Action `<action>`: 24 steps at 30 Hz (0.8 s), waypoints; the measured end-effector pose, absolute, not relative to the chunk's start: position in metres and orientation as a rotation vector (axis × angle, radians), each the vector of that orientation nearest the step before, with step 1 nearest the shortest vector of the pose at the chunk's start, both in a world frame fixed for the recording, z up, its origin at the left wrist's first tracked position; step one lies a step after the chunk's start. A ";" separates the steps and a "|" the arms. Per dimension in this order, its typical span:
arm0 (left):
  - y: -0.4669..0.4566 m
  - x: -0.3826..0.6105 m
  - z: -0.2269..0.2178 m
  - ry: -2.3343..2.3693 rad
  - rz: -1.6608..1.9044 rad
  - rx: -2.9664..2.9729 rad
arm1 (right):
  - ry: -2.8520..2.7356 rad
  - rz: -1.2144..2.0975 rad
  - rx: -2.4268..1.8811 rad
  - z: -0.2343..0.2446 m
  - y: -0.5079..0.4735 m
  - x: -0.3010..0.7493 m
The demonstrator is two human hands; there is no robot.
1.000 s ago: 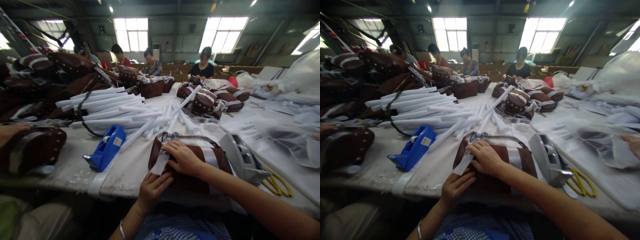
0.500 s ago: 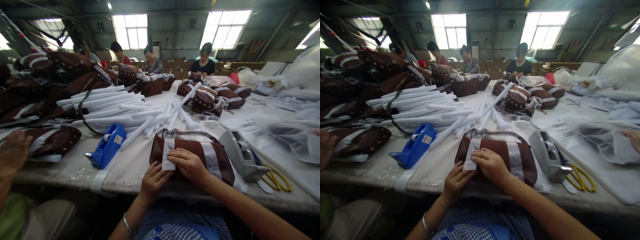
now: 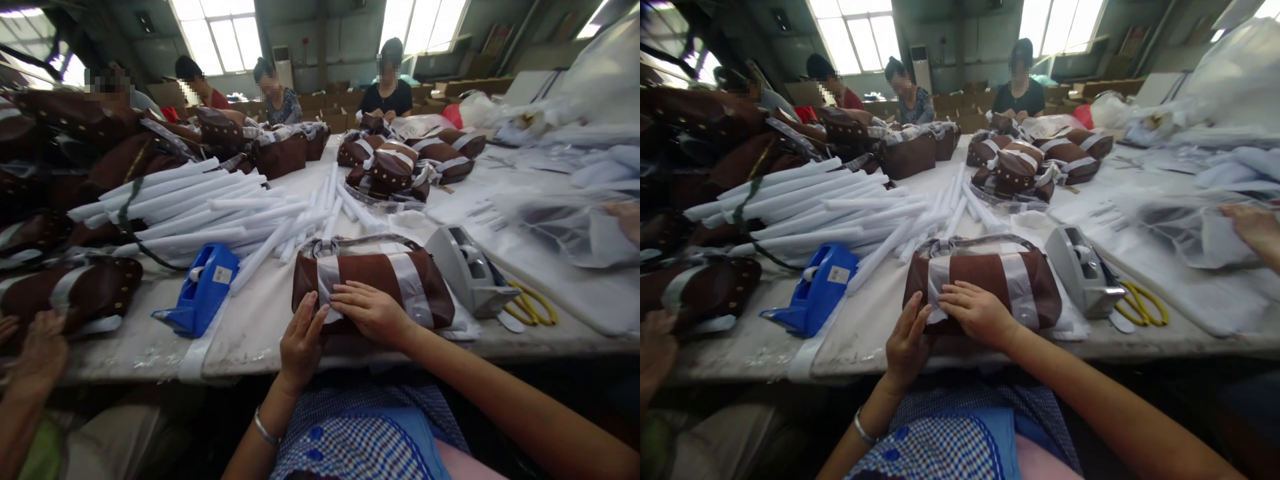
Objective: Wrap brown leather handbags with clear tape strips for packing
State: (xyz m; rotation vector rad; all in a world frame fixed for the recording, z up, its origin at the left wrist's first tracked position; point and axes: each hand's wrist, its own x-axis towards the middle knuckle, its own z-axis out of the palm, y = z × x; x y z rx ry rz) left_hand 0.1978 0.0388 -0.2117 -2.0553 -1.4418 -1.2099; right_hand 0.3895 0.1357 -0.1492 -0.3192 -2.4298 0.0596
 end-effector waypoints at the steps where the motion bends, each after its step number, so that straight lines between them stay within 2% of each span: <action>1: 0.039 0.198 -0.210 -1.405 -1.176 -2.099 | -2.427 0.062 -0.326 -0.148 0.133 0.392; 8: 0.043 0.195 -0.204 -1.382 -1.075 -2.235 | -2.320 0.211 -0.434 -0.172 0.067 0.460; 16: 0.050 0.199 -0.185 -1.469 -1.001 -2.284 | -2.538 -0.063 -0.852 -0.241 0.044 0.503; 24: 0.054 0.202 -0.177 -1.494 -0.997 -2.275 | -2.355 0.065 -0.525 -0.240 0.054 0.471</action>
